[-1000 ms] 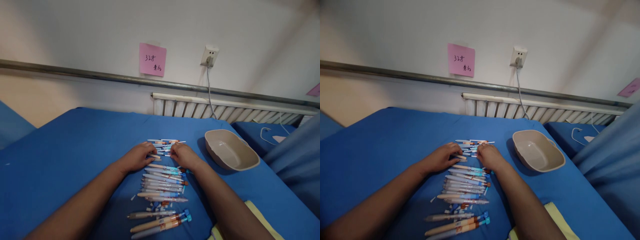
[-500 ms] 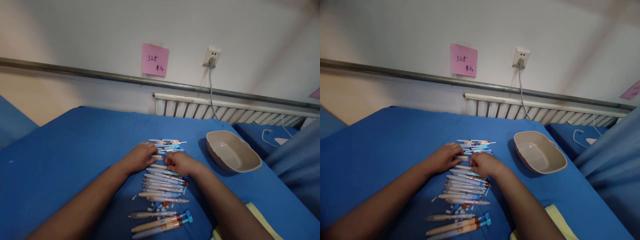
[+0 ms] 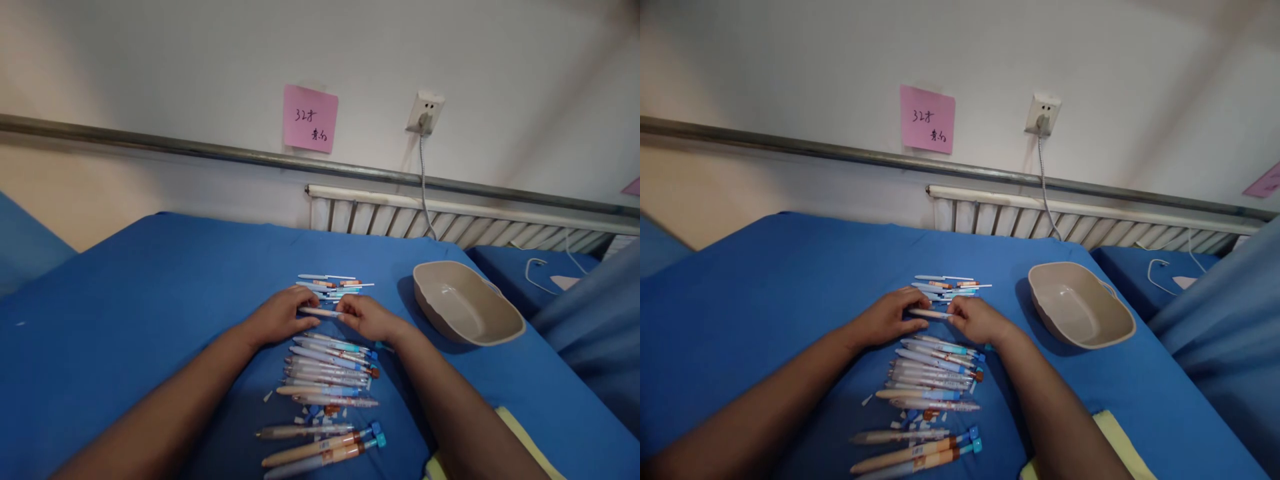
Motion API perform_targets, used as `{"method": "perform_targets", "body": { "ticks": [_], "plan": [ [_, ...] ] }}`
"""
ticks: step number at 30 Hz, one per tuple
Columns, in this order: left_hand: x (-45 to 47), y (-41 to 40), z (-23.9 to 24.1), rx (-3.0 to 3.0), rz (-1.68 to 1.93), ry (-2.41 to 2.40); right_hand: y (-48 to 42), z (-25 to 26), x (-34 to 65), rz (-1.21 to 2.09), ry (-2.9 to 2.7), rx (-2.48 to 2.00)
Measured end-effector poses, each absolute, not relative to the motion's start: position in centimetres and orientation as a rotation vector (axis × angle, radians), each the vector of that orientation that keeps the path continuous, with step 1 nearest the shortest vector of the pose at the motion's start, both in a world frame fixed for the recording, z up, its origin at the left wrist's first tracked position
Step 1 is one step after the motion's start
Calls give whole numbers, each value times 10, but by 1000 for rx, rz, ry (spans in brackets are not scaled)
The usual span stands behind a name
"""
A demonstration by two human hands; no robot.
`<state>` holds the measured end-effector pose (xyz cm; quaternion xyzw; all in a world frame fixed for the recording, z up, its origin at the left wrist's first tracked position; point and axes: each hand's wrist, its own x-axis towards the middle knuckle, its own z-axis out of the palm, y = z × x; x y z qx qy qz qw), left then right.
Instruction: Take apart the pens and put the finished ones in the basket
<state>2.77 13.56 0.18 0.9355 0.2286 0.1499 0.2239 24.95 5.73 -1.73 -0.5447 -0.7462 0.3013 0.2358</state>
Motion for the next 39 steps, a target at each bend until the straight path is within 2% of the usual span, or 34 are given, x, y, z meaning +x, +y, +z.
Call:
{"method": "perform_targets", "body": {
  "ticks": [4, 10, 14, 19, 24, 33, 39],
  "plan": [
    [29, 134, 2, 2564, 389, 635, 61, -25, 250, 915, -1977, -1472],
    [30, 133, 1, 2612, 271, 640, 62, -22, 249, 759, -2018, -1417],
    [31, 131, 2, 2548, 404, 664, 62, -20, 250, 704, -2053, -1410],
    [33, 129, 3, 2479, 306, 729, 62, -20, 251, 672, -2074, -1422],
    [32, 129, 0, 2476, 417, 656, 61, -19, 250, 681, -2078, -1438],
    [24, 143, -1, 2452, 202, 780, 62, -20, 267, 644, -2138, -1497],
    [22, 144, 3, 2561, 193, 819, 62, -17, 287, 674, -2173, -1633]
  ]
}}
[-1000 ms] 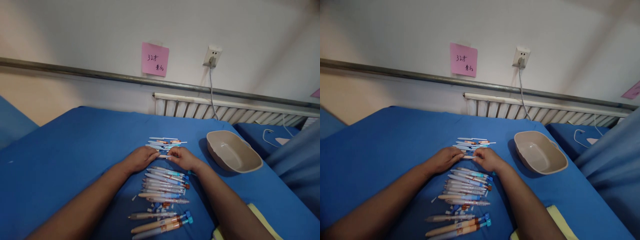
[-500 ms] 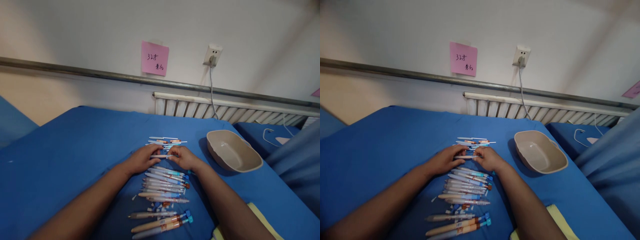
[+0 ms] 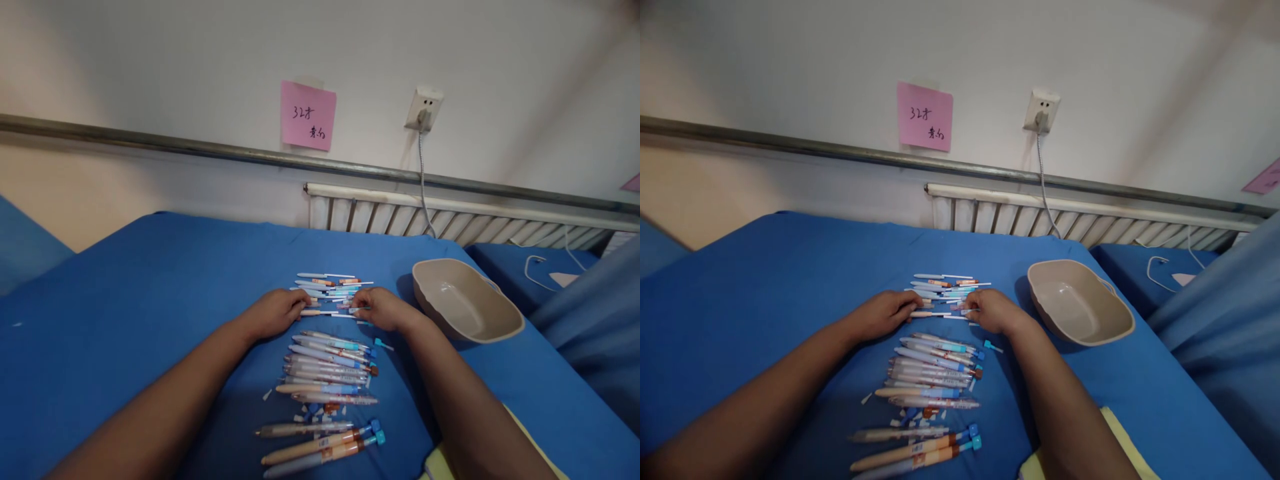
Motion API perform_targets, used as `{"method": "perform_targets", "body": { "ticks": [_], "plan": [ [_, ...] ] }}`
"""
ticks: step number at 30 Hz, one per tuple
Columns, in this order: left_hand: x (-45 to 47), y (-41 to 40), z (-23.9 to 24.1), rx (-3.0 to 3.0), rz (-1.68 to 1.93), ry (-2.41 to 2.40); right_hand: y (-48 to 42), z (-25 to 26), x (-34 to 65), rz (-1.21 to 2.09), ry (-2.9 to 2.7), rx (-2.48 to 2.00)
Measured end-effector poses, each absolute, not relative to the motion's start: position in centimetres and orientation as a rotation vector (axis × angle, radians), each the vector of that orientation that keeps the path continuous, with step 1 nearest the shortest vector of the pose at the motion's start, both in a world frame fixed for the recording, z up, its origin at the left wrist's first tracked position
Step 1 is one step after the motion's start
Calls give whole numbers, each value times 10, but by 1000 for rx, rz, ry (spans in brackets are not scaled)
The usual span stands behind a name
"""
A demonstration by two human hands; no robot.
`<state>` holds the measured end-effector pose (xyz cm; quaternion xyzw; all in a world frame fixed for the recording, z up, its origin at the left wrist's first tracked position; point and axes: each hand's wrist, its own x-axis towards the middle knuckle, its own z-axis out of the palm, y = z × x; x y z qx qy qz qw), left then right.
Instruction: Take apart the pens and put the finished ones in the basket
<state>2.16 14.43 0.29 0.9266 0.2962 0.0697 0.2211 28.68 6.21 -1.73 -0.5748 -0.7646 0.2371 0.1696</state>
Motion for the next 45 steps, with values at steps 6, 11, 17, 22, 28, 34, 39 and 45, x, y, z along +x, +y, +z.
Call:
{"method": "perform_targets", "body": {
  "ticks": [6, 11, 17, 22, 28, 34, 39, 45],
  "plan": [
    [23, 140, 9, 2530, 232, 841, 61, -11, 282, 614, -2161, -1718],
    [24, 137, 18, 2552, 305, 854, 58, -7, 272, 530, -2252, -1733],
    [27, 130, 21, 2546, 398, 811, 56, -5, 251, 399, -2233, -1604],
    [21, 139, 22, 2535, 410, 862, 56, -9, 238, 383, -2310, -1760],
    [6, 158, 21, 2532, 425, 982, 57, -7, 244, 320, -2346, -1890],
    [5, 158, 19, 2496, 404, 985, 56, -4, 247, 265, -2365, -1938],
    [10, 150, 9, 2500, 319, 915, 55, -3, 248, 264, -2346, -1940],
    [10, 136, 5, 2606, 289, 849, 48, 8, 242, 221, -2313, -1912]
  ]
}}
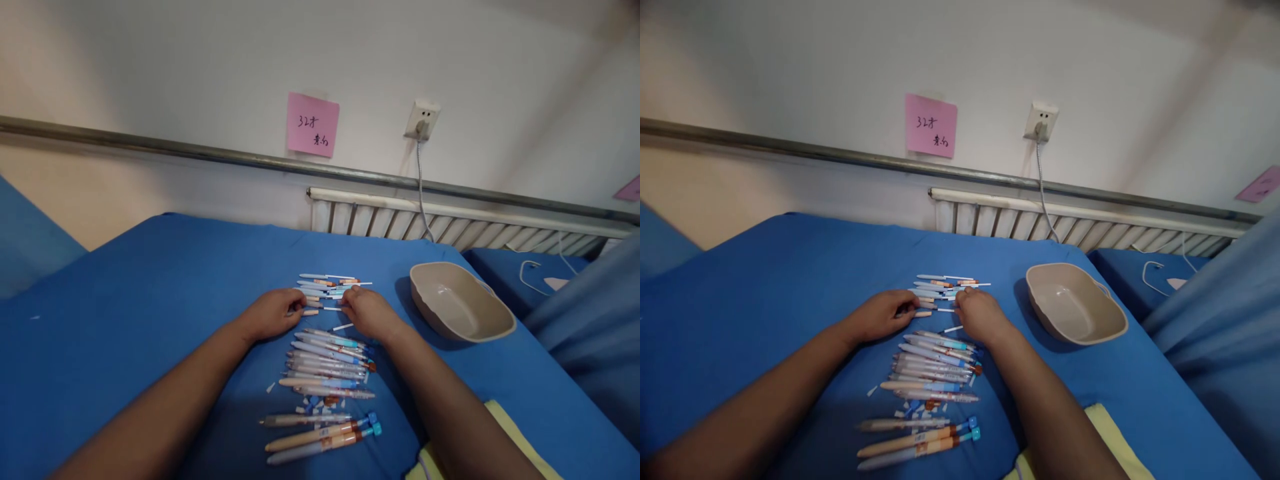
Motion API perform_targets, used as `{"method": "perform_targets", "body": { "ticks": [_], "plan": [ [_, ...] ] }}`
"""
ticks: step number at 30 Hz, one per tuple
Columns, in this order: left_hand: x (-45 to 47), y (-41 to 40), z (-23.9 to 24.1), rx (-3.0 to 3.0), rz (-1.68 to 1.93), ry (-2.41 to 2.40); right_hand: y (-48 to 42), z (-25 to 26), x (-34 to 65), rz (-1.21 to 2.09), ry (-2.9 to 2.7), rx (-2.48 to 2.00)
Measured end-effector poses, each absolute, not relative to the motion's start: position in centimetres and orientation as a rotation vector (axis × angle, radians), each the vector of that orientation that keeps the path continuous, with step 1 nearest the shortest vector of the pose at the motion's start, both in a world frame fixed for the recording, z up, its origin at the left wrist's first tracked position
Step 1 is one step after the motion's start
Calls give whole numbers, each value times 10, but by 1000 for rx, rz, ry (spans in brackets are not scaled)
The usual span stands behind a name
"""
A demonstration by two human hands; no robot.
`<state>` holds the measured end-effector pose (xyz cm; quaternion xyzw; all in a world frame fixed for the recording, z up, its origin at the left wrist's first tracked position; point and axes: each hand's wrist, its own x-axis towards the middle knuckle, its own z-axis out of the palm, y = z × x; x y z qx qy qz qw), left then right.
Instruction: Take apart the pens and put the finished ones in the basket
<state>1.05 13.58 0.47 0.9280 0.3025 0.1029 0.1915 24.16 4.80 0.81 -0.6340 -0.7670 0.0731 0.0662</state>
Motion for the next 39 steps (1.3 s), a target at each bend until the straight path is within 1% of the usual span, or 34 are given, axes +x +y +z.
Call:
{"method": "perform_targets", "body": {
  "ticks": [8, 14, 19, 25, 32, 39],
  "plan": [
    [13, 126, 6, 2731, 311, 638, 15, 32, 228, 244, -2208, -1884],
    [25, 117, -2, 2773, 501, 825, -7, 22, 218, 352, -2145, -1941],
    [18, 90, -5, 2607, 644, 913, -6, 9, 211, 434, -2129, -1947],
    [11, 74, -12, 2443, 504, 910, -2, -3, 217, 430, -2085, -1875],
    [6, 86, -4, 2389, 348, 852, 7, -19, 230, 708, -1978, -1785],
    [5, 92, -4, 2360, 279, 823, 14, -16, 229, 685, -2051, -1693]
  ]
}}
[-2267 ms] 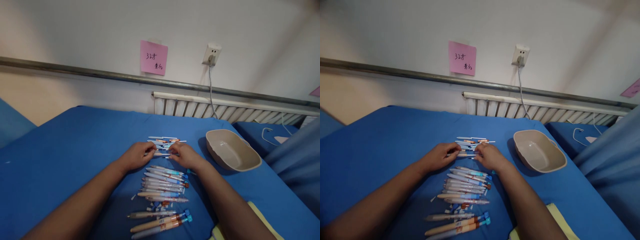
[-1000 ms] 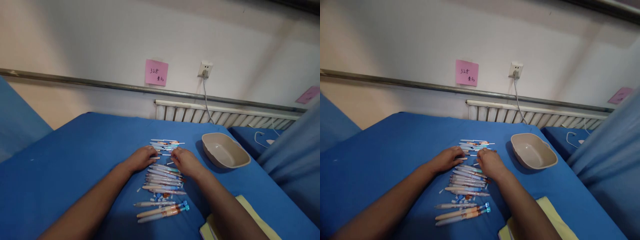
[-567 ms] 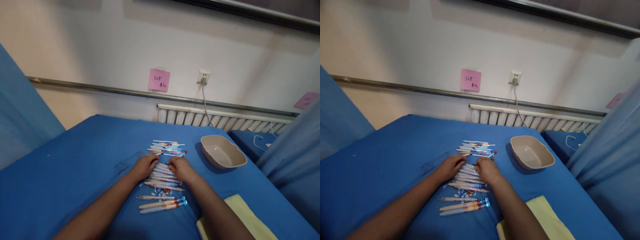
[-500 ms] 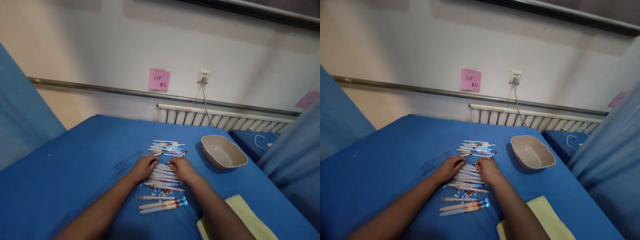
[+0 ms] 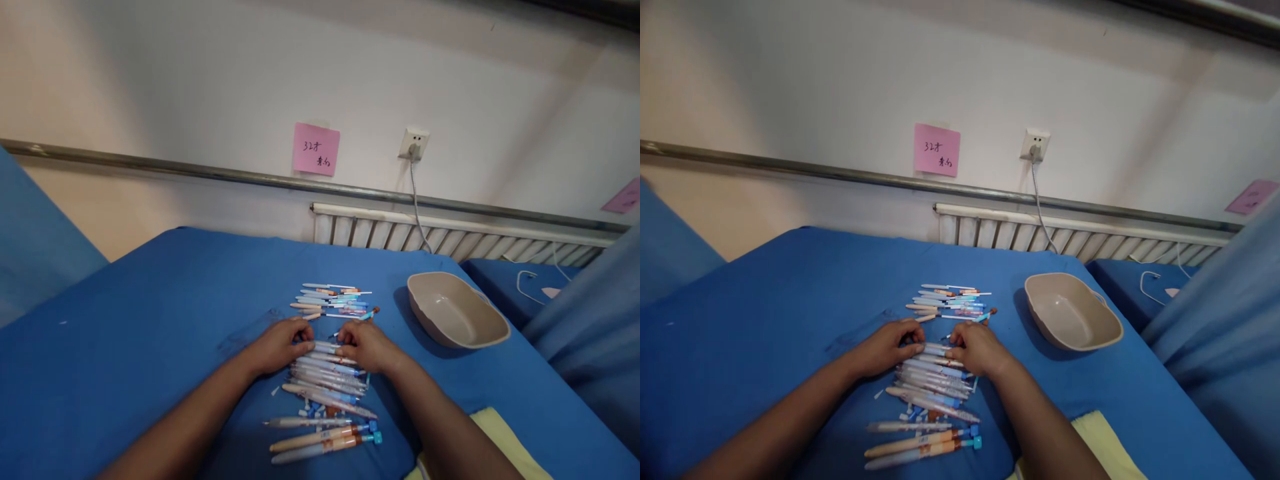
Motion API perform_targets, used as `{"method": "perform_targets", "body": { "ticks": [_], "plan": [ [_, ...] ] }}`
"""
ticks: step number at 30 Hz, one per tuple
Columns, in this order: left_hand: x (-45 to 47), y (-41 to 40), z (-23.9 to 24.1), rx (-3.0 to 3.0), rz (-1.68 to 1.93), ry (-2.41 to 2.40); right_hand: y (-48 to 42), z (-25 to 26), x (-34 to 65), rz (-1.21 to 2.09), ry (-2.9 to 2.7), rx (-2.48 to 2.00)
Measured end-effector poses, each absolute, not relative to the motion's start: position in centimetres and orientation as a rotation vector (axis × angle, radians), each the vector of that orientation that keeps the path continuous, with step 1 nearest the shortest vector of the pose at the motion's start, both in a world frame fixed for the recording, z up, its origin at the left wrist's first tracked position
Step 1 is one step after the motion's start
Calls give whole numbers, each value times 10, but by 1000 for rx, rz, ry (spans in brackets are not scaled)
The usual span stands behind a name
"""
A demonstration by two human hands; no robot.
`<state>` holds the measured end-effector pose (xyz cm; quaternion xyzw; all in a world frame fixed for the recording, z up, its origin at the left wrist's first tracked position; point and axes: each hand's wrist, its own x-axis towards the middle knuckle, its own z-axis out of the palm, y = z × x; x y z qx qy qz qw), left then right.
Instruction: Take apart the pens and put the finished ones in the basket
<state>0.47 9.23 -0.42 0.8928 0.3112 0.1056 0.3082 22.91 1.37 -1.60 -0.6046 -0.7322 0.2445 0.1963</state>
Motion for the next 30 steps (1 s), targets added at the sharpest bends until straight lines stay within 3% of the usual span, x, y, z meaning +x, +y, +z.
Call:
{"method": "perform_targets", "body": {
  "ticks": [30],
  "plan": [
    [15, 82, -6, 2083, 484, 857, 11, -25, 215, 563, -1896, -1501]
  ]
}}
